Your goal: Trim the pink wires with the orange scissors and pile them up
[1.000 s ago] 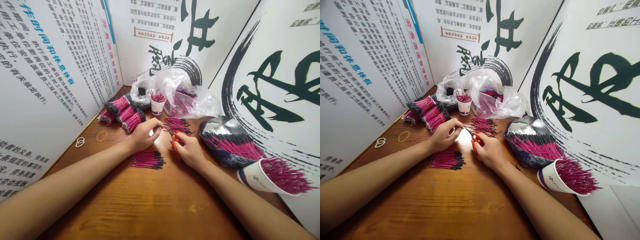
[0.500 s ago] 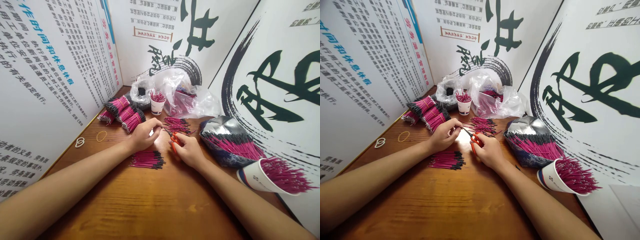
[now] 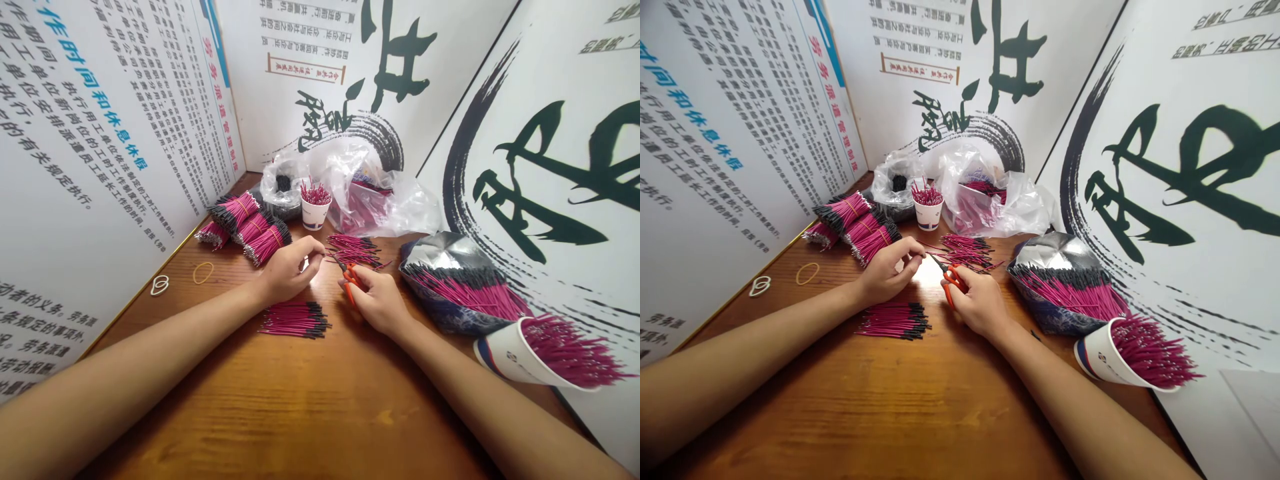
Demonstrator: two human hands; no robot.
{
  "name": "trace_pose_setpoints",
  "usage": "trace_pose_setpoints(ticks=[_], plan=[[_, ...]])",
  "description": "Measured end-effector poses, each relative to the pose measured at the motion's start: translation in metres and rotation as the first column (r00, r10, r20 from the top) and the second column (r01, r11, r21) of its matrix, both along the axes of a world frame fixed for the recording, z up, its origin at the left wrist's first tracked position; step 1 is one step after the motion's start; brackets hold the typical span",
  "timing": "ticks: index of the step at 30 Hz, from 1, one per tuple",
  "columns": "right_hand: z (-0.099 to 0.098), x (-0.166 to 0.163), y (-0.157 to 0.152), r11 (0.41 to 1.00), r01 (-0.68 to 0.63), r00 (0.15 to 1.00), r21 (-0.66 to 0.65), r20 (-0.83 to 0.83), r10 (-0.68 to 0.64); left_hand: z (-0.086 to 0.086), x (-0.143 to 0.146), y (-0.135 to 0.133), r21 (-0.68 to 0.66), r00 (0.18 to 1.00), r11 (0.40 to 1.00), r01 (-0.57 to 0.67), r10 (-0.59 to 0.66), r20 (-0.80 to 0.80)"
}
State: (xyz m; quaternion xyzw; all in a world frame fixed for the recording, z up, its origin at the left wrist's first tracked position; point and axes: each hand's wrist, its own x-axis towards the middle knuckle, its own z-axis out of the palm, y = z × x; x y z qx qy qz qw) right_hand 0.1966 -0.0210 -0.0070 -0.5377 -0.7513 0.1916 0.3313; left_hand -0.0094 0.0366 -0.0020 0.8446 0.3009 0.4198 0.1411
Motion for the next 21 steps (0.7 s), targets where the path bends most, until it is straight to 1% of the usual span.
trace_pose_setpoints(ticks=[12, 21], plan=[[0.0019, -0.0007, -0.0004, 1.0, -0.007, 1.0, 0.004, 0.023, 0.007, 0.0002, 0.0002, -0.0002, -0.026, 1.0, 1.0, 0.002, -0.002, -0.003], [0.002, -0.0009, -0.0019, 1.0, -0.013, 1.0, -0.002, 0.028, 0.013, -0.0014, -0.0002, 0.0003, -0.053, 1.0, 0.999, 0.006, -0.005, 0.026]])
